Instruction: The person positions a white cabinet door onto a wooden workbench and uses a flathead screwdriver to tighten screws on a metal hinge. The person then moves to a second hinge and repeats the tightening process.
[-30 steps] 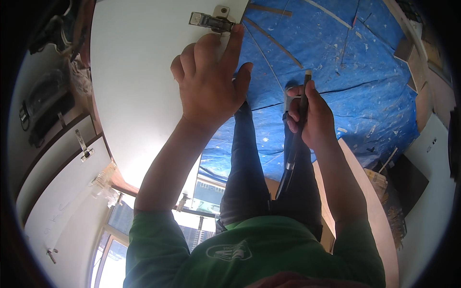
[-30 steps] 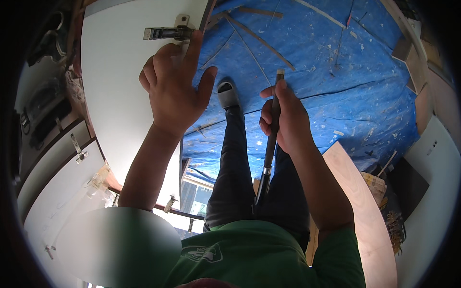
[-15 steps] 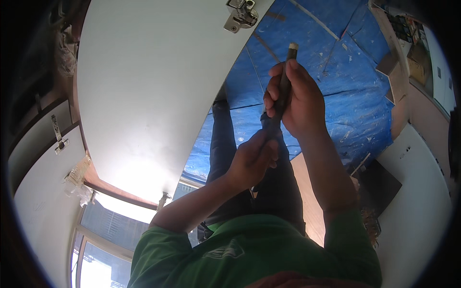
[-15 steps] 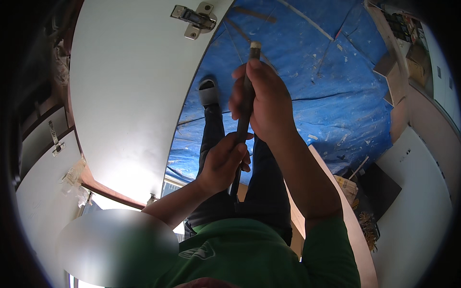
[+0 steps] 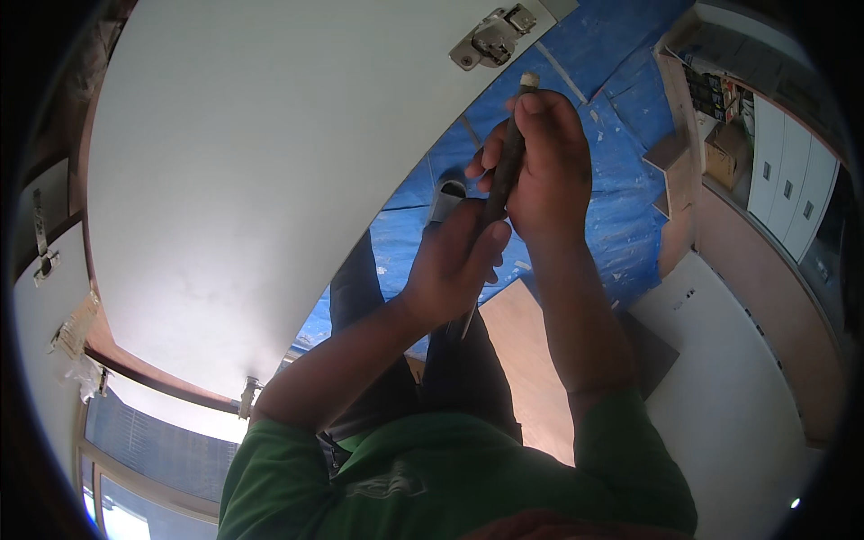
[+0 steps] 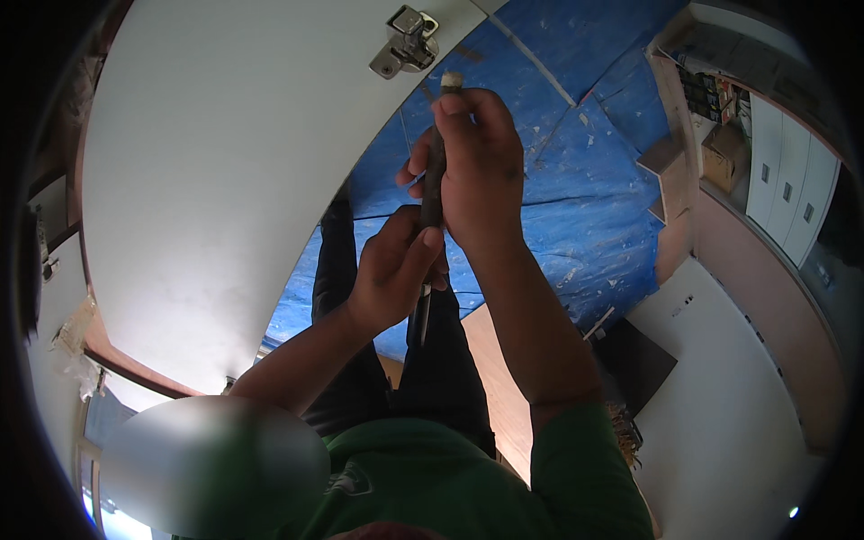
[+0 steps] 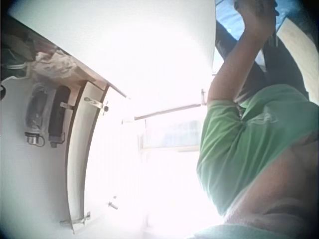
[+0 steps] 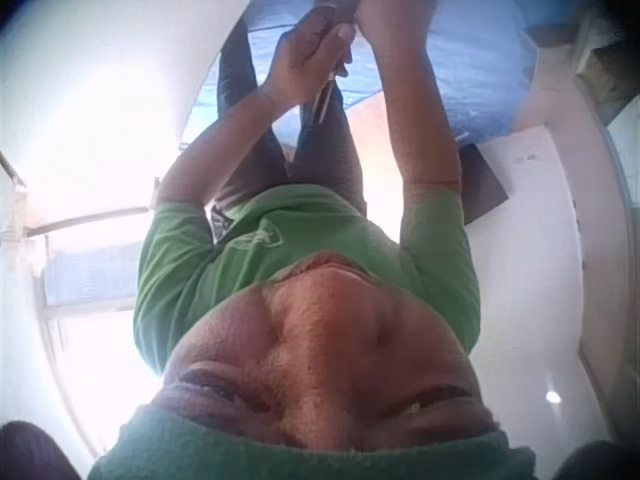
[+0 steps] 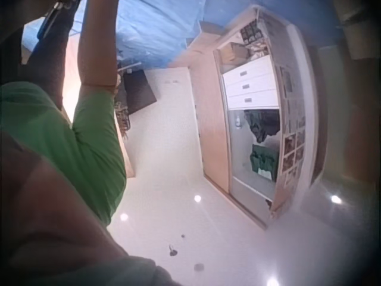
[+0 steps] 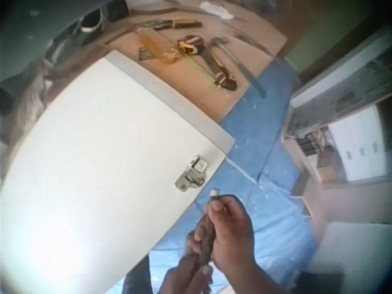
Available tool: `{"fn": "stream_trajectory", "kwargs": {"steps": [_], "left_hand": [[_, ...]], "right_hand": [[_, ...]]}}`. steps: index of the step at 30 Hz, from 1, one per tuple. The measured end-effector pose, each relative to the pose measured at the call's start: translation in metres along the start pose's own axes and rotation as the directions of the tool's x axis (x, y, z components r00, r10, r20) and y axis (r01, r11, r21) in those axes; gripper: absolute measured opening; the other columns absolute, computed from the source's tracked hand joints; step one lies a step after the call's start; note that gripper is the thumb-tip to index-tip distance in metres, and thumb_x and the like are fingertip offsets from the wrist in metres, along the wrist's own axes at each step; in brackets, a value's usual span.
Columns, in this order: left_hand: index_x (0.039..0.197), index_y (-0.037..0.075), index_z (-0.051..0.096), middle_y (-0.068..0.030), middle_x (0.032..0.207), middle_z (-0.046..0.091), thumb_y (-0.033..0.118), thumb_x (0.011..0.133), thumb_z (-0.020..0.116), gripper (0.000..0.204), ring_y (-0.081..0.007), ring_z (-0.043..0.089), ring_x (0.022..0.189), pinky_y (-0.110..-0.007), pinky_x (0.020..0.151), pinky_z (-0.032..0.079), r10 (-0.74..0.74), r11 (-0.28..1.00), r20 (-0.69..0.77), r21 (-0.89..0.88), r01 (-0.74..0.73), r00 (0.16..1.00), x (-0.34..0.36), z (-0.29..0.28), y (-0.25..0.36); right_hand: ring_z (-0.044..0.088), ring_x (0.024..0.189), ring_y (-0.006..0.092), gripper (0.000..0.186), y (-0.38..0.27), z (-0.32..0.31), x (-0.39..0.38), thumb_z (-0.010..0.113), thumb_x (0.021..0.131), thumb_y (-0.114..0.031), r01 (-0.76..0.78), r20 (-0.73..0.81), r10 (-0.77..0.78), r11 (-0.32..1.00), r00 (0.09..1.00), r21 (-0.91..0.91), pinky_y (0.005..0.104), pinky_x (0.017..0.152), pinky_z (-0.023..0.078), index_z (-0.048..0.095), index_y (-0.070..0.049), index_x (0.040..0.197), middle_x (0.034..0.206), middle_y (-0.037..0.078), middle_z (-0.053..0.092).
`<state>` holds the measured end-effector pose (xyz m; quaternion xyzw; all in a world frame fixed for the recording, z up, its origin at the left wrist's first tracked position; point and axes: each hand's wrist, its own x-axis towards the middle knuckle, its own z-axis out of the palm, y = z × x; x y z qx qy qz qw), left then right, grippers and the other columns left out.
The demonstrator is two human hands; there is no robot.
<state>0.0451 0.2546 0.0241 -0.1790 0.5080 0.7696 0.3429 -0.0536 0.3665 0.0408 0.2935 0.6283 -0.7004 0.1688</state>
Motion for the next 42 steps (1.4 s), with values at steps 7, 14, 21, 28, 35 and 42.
{"fn": "stream_trajectory", "kwargs": {"steps": [7, 14, 21, 28, 35, 42], "left_hand": [[0.111, 0.001, 0.058, -0.0039, 0.068, 0.058, 0.029, 0.111, 0.048, 0.030, -0.0087, 0.057, 0.055, -0.025, 0.052, 0.047, 0.077, 0.986, -0.044, 0.153, -0.070, 0.996, 0.013, -0.001, -0.018], [0.106, -0.001, 0.059, -0.0064, 0.075, 0.060, 0.028, 0.110, 0.051, 0.030, -0.0120, 0.057, 0.064, -0.029, 0.060, 0.047, 0.291, 0.936, -0.168, 0.254, -0.244, 0.942, 0.007, 0.003, -0.005], [0.122, -0.001, 0.058, -0.0079, 0.081, 0.061, 0.023, 0.108, 0.053, 0.028, -0.0119, 0.062, 0.063, -0.028, 0.058, 0.050, 0.120, 0.987, -0.146, 0.121, -0.103, 0.982, 0.010, 0.000, -0.005], [0.121, -0.002, 0.054, -0.0061, 0.081, 0.059, 0.021, 0.109, 0.052, 0.026, -0.0087, 0.062, 0.063, -0.025, 0.056, 0.055, -0.001, 0.997, -0.071, -0.075, -0.005, 0.997, 0.006, 0.003, 0.015], [0.117, 0.000, 0.056, -0.0020, 0.074, 0.057, 0.021, 0.108, 0.054, 0.023, -0.0065, 0.055, 0.060, -0.025, 0.052, 0.047, 0.078, 0.995, -0.067, 0.067, -0.074, 0.995, 0.008, -0.007, 0.014], [0.113, 0.002, 0.057, -0.0150, 0.073, 0.064, 0.021, 0.105, 0.057, 0.021, -0.0284, 0.065, 0.062, -0.039, 0.060, 0.049, 0.099, 0.967, -0.168, 0.250, -0.055, 0.981, 0.009, -0.010, 0.034]], "right_hand": [[0.070, 0.068, 0.0222, 0.029, -0.001, -0.002, 0.013, 0.059, 0.102, -0.029, 0.070, 0.007, -0.070, 0.997, 0.998, -0.045, 0.0361, 0.063, 0.059, 0.060, 0.000, 0.101, 0.075, 0.010, 0.066], [0.072, 0.076, 0.0229, 0.031, -0.013, -0.010, 0.012, 0.059, 0.103, -0.028, 0.062, -0.022, -0.065, 0.990, 0.998, -0.130, 0.0358, 0.067, 0.059, 0.066, 0.002, 0.107, 0.079, 0.009, 0.068], [0.071, 0.074, 0.0211, 0.036, -0.024, -0.013, 0.012, 0.058, 0.104, -0.032, 0.057, 0.011, -0.056, 0.978, 0.998, -0.200, 0.0341, 0.065, 0.059, 0.069, 0.002, 0.107, 0.082, 0.011, 0.071], [0.061, 0.062, 0.0131, 0.037, -0.029, -0.018, 0.018, 0.060, 0.103, -0.034, 0.082, -0.041, -0.107, 0.911, 0.993, -0.405, 0.0282, 0.056, 0.047, 0.070, 0.000, 0.094, 0.071, 0.005, 0.064], [0.046, 0.060, 0.0075, 0.041, -0.037, -0.014, 0.024, 0.061, 0.103, -0.034, 0.134, 0.054, -0.124, 0.830, 0.991, -0.541, 0.0268, 0.055, 0.036, 0.058, -0.005, 0.074, 0.063, -0.001, 0.050], [0.040, 0.059, 0.0089, 0.041, -0.031, -0.012, 0.035, 0.061, 0.103, -0.029, 0.196, 0.046, -0.214, 0.764, 0.976, -0.615, 0.0307, 0.055, 0.034, 0.054, -0.004, 0.071, 0.062, -0.001, 0.047]]}}
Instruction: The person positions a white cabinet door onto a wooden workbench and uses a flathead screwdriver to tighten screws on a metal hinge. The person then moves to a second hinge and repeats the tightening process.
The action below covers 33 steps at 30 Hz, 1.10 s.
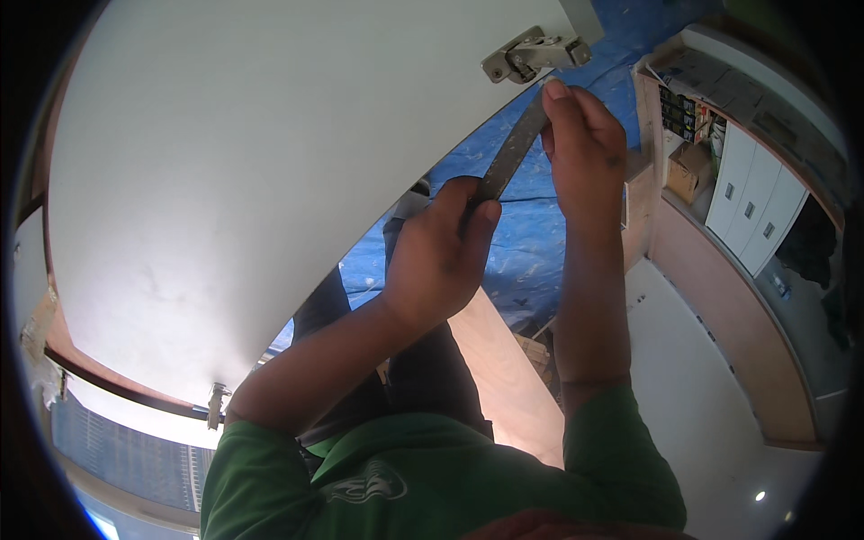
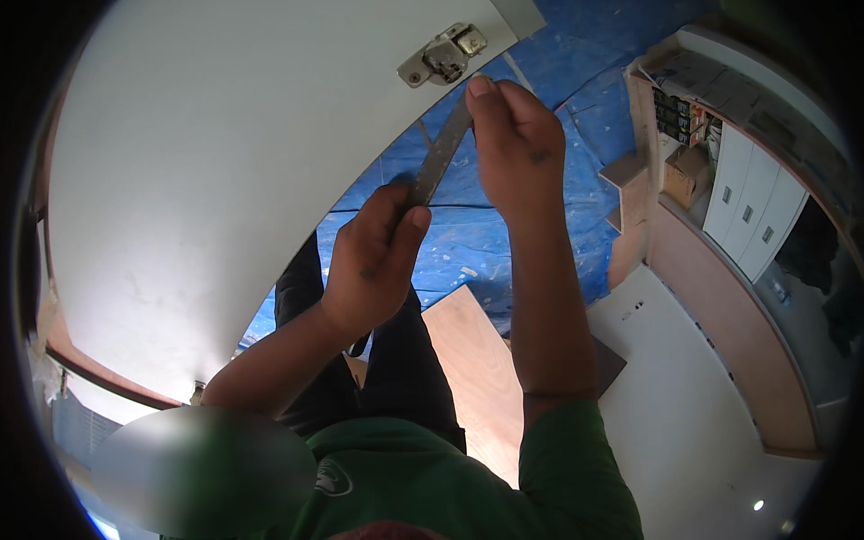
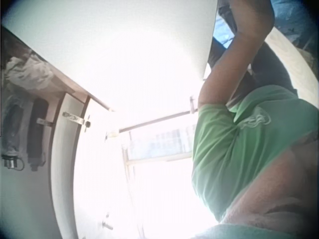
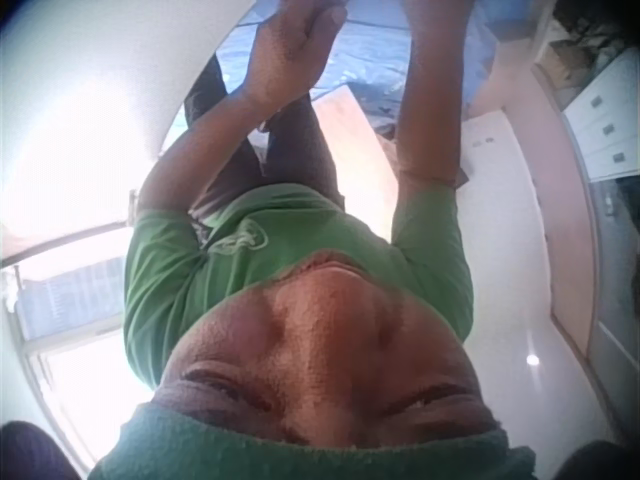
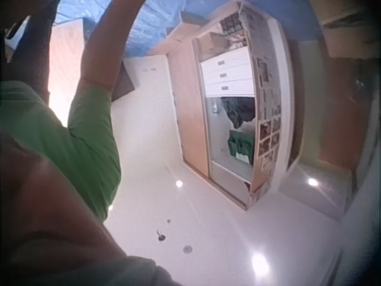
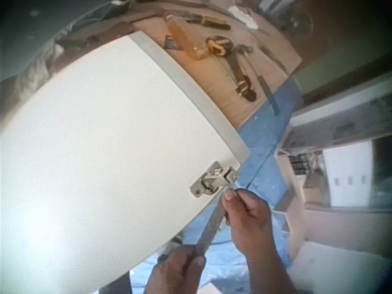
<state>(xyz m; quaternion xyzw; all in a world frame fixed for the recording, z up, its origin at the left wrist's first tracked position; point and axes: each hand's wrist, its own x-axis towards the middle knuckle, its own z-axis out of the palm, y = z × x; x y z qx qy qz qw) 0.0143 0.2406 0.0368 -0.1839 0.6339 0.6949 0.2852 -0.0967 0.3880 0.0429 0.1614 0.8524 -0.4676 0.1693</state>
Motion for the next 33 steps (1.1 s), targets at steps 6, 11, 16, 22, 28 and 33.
{"fn": "stream_trajectory", "kwargs": {"steps": [6, 11, 16, 22, 28, 33], "left_hand": [[0.115, 0.001, 0.057, -0.0186, 0.077, 0.066, 0.018, 0.101, 0.062, 0.024, -0.0343, 0.068, 0.066, -0.042, 0.063, 0.052, 0.070, 0.997, -0.016, -0.013, -0.070, 0.997, 0.002, -0.005, 0.003], [0.117, -0.001, 0.057, -0.0196, 0.081, 0.068, 0.017, 0.098, 0.065, 0.027, -0.0369, 0.070, 0.070, -0.044, 0.066, 0.053, 0.071, 0.995, 0.006, 0.064, -0.071, 0.997, 0.009, -0.012, 0.002], [0.129, 0.000, 0.054, -0.0171, 0.083, 0.067, 0.018, 0.098, 0.066, 0.038, -0.0300, 0.068, 0.070, -0.038, 0.066, 0.052, 0.172, 0.966, 0.015, 0.191, -0.172, 0.985, 0.000, -0.022, -0.005], [0.139, 0.001, 0.049, -0.0172, 0.087, 0.068, 0.018, 0.099, 0.065, 0.047, -0.0306, 0.070, 0.075, -0.040, 0.069, 0.055, 0.104, 0.929, 0.070, 0.349, -0.122, 0.992, -0.031, -0.048, -0.021], [0.139, -0.001, 0.049, -0.0191, 0.091, 0.067, 0.018, 0.101, 0.062, 0.044, -0.0321, 0.069, 0.075, -0.041, 0.069, 0.054, 0.036, 0.917, 0.089, 0.394, -0.069, 0.995, -0.060, -0.058, -0.029], [0.139, -0.001, 0.050, -0.0243, 0.100, 0.071, 0.018, 0.099, 0.061, 0.045, -0.0390, 0.072, 0.077, -0.043, 0.064, 0.059, 0.126, 0.896, 0.077, 0.419, -0.146, 0.989, -0.055, -0.058, -0.032]], "right_hand": [[0.038, 0.059, 0.0097, 0.040, 0.005, 0.010, 0.005, 0.060, 0.102, -0.024, 0.073, -0.089, -0.076, 0.997, 0.993, -0.037, 0.0330, 0.055, 0.034, 0.051, -0.002, 0.070, 0.061, 0.000, 0.046], [0.037, 0.059, 0.0096, 0.040, 0.002, 0.019, 0.006, 0.059, 0.102, -0.023, 0.105, -0.160, -0.111, 0.993, 0.981, -0.046, 0.0329, 0.054, 0.034, 0.050, -0.002, 0.069, 0.060, 0.001, 0.045], [0.036, 0.059, 0.0089, 0.041, 0.004, 0.026, 0.001, 0.060, 0.102, -0.022, 0.136, -0.211, -0.152, 0.987, 0.966, -0.087, 0.0322, 0.054, 0.033, 0.048, -0.002, 0.067, 0.059, 0.000, 0.043], [0.036, 0.059, 0.0086, 0.040, 0.013, 0.023, 0.007, 0.059, 0.100, -0.019, 0.096, -0.239, -0.094, 0.995, 0.967, -0.003, 0.0314, 0.054, 0.032, 0.048, -0.002, 0.066, 0.058, -0.001, 0.042], [0.036, 0.060, 0.0075, 0.040, 0.008, 0.031, 0.003, 0.059, 0.101, -0.020, 0.057, -0.246, -0.039, 0.996, 0.968, 0.066, 0.0308, 0.053, 0.032, 0.049, -0.002, 0.066, 0.058, -0.001, 0.042], [0.039, 0.055, 0.0034, 0.024, 0.014, 0.032, 0.006, 0.064, 0.099, -0.022, 0.105, -0.277, -0.075, 0.990, 0.958, 0.095, 0.0256, 0.049, 0.030, 0.068, -0.002, 0.085, 0.063, -0.006, 0.048]]}}
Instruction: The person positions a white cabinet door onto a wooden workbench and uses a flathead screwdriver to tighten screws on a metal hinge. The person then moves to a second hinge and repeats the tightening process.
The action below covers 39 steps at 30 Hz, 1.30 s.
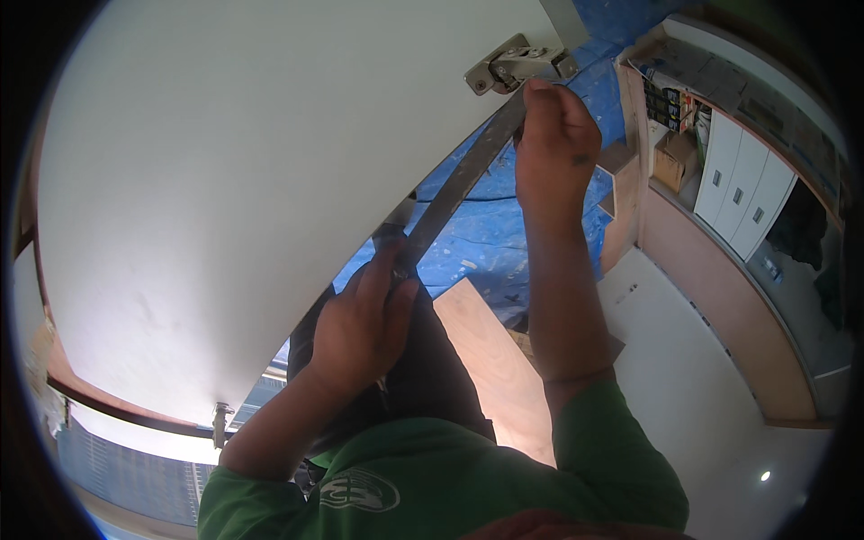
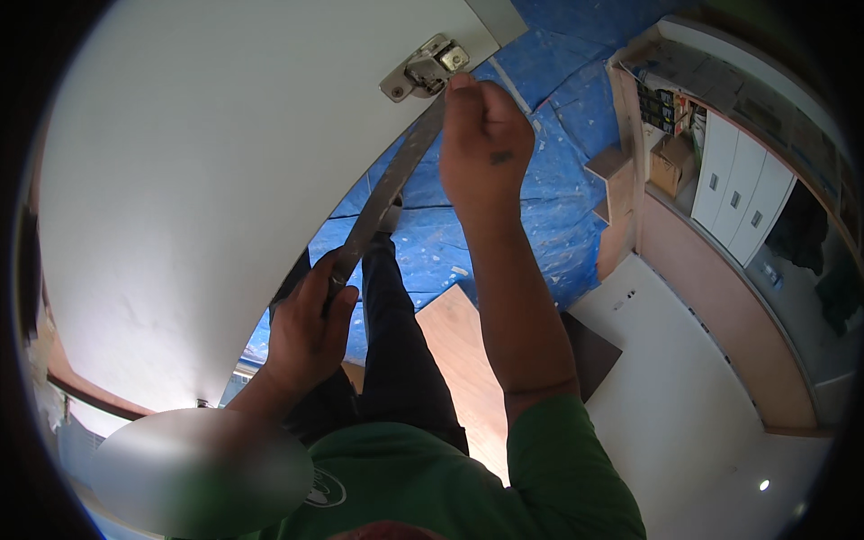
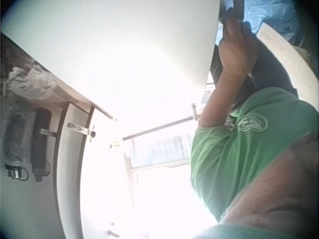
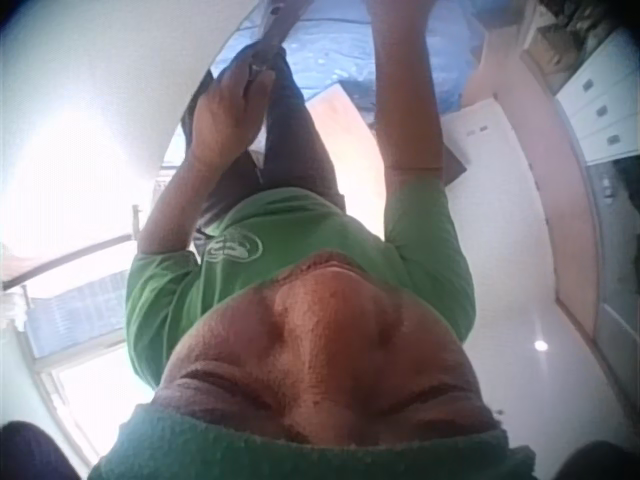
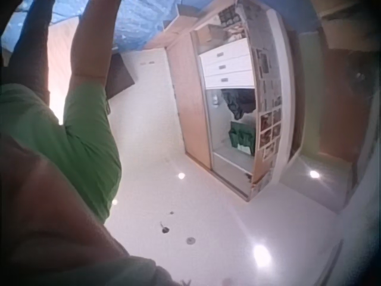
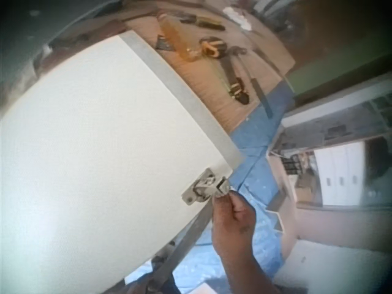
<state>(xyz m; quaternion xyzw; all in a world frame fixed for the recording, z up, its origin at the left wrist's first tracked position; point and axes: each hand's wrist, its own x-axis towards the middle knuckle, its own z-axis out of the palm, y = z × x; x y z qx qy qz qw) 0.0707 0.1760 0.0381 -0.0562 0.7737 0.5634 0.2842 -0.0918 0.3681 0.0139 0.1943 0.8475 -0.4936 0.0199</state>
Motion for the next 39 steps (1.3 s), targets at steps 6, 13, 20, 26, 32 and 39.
{"fn": "stream_trajectory", "kwargs": {"steps": [6, 13, 20, 26, 32, 39], "left_hand": [[0.137, 0.000, 0.052, -0.0221, 0.096, 0.071, 0.016, 0.099, 0.061, 0.042, -0.0381, 0.072, 0.078, -0.044, 0.067, 0.058, 0.079, 0.993, -0.044, 0.090, -0.075, 0.996, 0.001, -0.002, -0.002], [0.137, 0.003, 0.053, -0.0196, 0.093, 0.071, 0.013, 0.098, 0.062, 0.041, -0.0379, 0.071, 0.078, -0.044, 0.068, 0.056, 0.009, 0.999, -0.015, 0.044, -0.009, 1.000, -0.002, -0.006, -0.001], [0.131, -0.003, 0.055, -0.0183, 0.090, 0.065, 0.013, 0.102, 0.060, 0.034, -0.0347, 0.065, 0.077, -0.042, 0.070, 0.051, 0.047, 0.998, -0.026, 0.039, -0.046, 0.999, -0.005, -0.015, 0.005], [0.137, 0.000, 0.052, -0.0209, 0.089, 0.070, 0.015, 0.099, 0.062, 0.042, -0.0397, 0.070, 0.074, -0.045, 0.064, 0.056, 0.085, 0.993, -0.014, 0.089, -0.083, 0.996, 0.004, -0.014, 0.003], [0.141, -0.001, 0.049, -0.0217, 0.092, 0.070, 0.016, 0.099, 0.061, 0.046, -0.0395, 0.070, 0.073, -0.045, 0.063, 0.056, 0.006, 0.999, 0.008, 0.036, -0.007, 1.000, -0.010, -0.009, -0.001], [0.142, 0.001, 0.048, -0.0218, 0.095, 0.070, 0.017, 0.099, 0.062, 0.048, -0.0392, 0.071, 0.076, -0.046, 0.064, 0.057, 0.013, 0.996, -0.016, 0.085, -0.012, 1.000, -0.003, -0.007, 0.001]], "right_hand": [[0.036, 0.058, 0.0045, 0.033, -0.003, -0.002, -0.003, 0.061, 0.101, -0.023, 0.031, 0.024, -0.029, 0.994, 0.999, -0.102, 0.0277, 0.052, 0.029, 0.060, -0.004, 0.074, 0.061, -0.006, 0.043], [0.033, 0.061, 0.0059, 0.037, -0.004, -0.002, -0.004, 0.061, 0.101, -0.022, 0.109, 0.036, -0.105, 0.985, 0.994, -0.134, 0.0293, 0.054, 0.029, 0.053, -0.004, 0.070, 0.061, -0.005, 0.040], [0.035, 0.054, 0.0097, 0.041, -0.006, 0.002, -0.007, 0.061, 0.099, -0.019, 0.097, 0.028, -0.094, 0.984, 0.995, -0.152, 0.0338, 0.049, 0.030, 0.046, -0.003, 0.064, 0.055, 0.002, 0.041], [0.034, 0.061, 0.0062, 0.039, -0.009, 0.003, -0.003, 0.061, 0.101, -0.024, 0.005, -0.017, -0.007, 0.994, 1.000, -0.110, 0.0287, 0.054, 0.030, 0.052, -0.003, 0.069, 0.062, -0.004, 0.042], [0.037, 0.055, 0.0098, 0.042, -0.005, 0.003, -0.009, 0.060, 0.100, -0.021, 0.110, 0.027, -0.107, 0.975, 0.994, -0.194, 0.0337, 0.051, 0.033, 0.049, -0.003, 0.065, 0.055, 0.003, 0.043], [0.037, 0.058, 0.0050, 0.036, -0.004, 0.005, -0.006, 0.062, 0.101, -0.028, -0.025, -0.015, 0.023, 0.994, 1.000, -0.108, 0.0278, 0.052, 0.030, 0.060, -0.005, 0.073, 0.063, -0.004, 0.046]]}}
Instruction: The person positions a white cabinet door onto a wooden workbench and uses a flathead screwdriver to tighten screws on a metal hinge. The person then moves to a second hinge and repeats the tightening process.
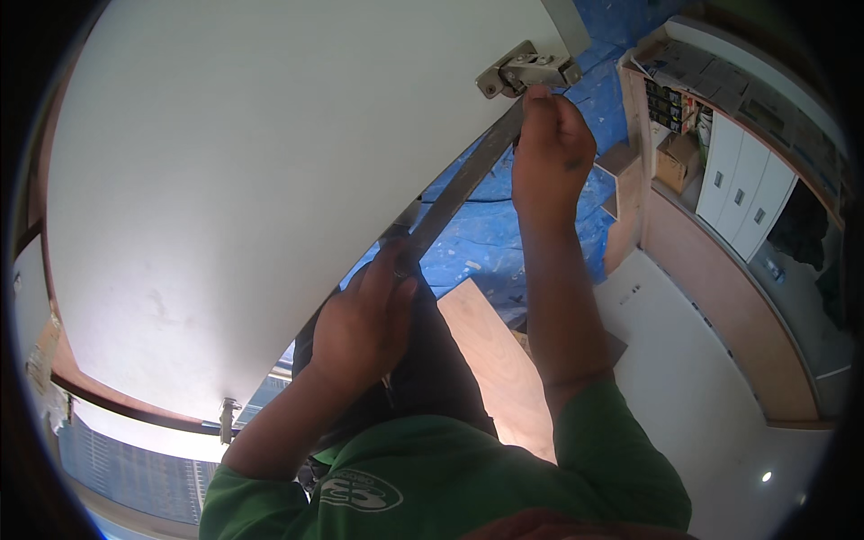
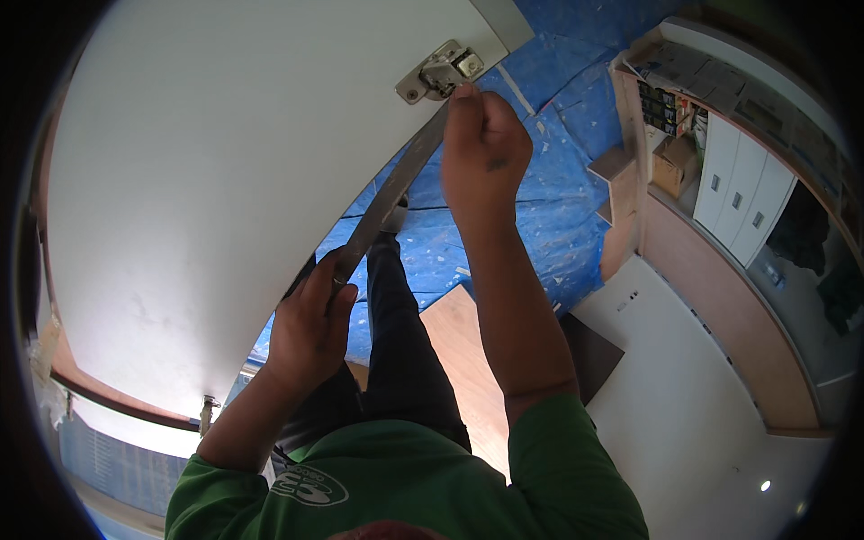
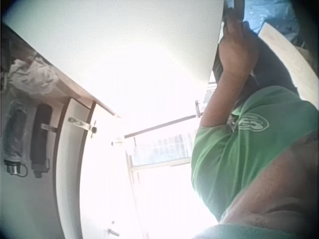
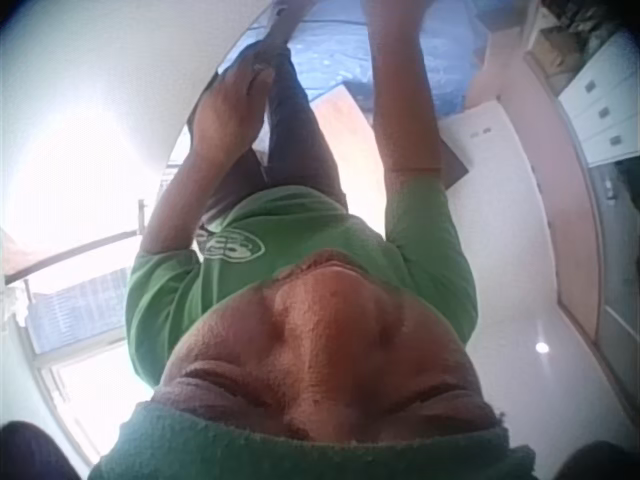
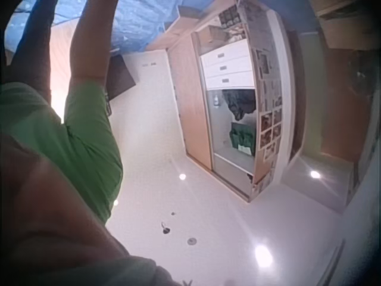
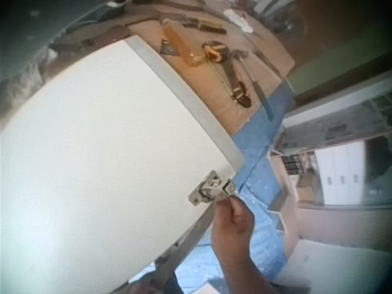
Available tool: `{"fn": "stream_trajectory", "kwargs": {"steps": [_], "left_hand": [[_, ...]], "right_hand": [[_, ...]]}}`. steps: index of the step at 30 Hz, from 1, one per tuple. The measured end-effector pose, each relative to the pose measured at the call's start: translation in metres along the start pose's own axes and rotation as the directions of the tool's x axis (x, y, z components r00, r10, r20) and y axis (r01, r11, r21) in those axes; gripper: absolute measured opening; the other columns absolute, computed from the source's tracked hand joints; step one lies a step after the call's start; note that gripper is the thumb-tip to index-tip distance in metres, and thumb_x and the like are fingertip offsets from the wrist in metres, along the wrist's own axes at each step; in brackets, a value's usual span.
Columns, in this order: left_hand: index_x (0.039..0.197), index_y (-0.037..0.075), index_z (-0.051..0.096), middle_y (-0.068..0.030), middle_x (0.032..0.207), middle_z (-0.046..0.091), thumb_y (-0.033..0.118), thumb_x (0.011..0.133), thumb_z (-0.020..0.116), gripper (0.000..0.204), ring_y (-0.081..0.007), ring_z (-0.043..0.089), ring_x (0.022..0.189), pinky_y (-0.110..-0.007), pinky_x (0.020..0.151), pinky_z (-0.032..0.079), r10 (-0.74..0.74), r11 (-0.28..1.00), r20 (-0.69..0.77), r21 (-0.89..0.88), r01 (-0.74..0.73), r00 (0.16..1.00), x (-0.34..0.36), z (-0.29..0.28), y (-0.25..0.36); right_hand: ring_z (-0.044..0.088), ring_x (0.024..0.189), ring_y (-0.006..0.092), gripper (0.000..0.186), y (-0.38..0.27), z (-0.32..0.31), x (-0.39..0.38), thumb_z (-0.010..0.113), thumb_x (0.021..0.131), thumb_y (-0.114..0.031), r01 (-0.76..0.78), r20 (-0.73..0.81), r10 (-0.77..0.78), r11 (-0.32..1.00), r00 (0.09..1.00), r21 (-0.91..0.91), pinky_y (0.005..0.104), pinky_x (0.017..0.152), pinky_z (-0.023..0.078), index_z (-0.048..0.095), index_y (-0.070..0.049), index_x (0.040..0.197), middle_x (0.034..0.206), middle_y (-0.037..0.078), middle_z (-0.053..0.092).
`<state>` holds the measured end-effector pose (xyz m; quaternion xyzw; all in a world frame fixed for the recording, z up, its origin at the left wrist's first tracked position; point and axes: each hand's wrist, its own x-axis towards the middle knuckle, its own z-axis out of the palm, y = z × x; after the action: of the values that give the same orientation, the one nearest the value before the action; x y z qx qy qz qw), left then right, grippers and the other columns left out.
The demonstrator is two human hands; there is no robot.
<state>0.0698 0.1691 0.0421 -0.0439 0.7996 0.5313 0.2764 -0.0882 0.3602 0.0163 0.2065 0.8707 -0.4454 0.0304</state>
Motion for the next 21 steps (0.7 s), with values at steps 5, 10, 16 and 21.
{"fn": "stream_trajectory", "kwargs": {"steps": [5, 10, 16, 21], "left_hand": [[0.136, -0.002, 0.053, -0.0230, 0.099, 0.068, 0.014, 0.101, 0.061, 0.040, -0.0377, 0.070, 0.080, -0.043, 0.070, 0.056, -0.067, 0.994, 0.016, -0.090, 0.068, 0.998, -0.003, 0.018, -0.007], [0.136, -0.003, 0.053, -0.0220, 0.101, 0.067, 0.014, 0.100, 0.063, 0.041, -0.0373, 0.071, 0.083, -0.044, 0.071, 0.057, -0.067, 0.981, 0.022, -0.178, 0.070, 0.997, -0.002, 0.054, 0.000], [0.138, -0.001, 0.053, -0.0190, 0.111, 0.065, 0.022, 0.098, 0.064, 0.047, -0.0370, 0.068, 0.093, -0.045, 0.077, 0.059, 0.092, 0.986, 0.163, -0.150, -0.067, 0.982, -0.005, 0.068, 0.006], [0.134, 0.004, 0.062, -0.0135, 0.112, 0.069, 0.020, 0.092, 0.072, 0.046, -0.0342, 0.065, 0.112, -0.046, 0.093, 0.053, 0.386, 0.899, 0.076, 0.190, -0.394, 0.919, 0.027, 0.021, 0.034]], "right_hand": [[0.043, 0.056, 0.0093, 0.031, 0.002, -0.013, -0.011, 0.060, 0.104, -0.033, -0.233, 0.146, 0.206, 0.950, 0.968, 0.207, 0.0288, 0.053, 0.035, 0.063, -0.006, 0.090, 0.070, -0.001, 0.053], [0.050, 0.060, 0.0144, 0.035, 0.002, -0.013, -0.043, 0.054, 0.107, -0.038, -0.352, 0.196, 0.293, 0.745, 0.936, 0.566, 0.0321, 0.056, 0.040, 0.058, -0.003, 0.113, 0.083, 0.004, 0.057], [0.048, 0.058, 0.0113, 0.038, 0.002, -0.034, -0.031, 0.049, 0.109, -0.037, -0.356, 0.326, 0.222, 0.823, 0.919, 0.443, 0.0275, 0.053, 0.039, 0.060, -0.001, 0.111, 0.077, 0.003, 0.052], [0.047, 0.056, 0.0094, 0.039, 0.006, -0.045, -0.028, 0.053, 0.108, -0.040, -0.322, 0.247, 0.237, 0.859, 0.940, 0.399, 0.0262, 0.050, 0.038, 0.060, -0.002, 0.101, 0.075, 0.001, 0.050]]}}
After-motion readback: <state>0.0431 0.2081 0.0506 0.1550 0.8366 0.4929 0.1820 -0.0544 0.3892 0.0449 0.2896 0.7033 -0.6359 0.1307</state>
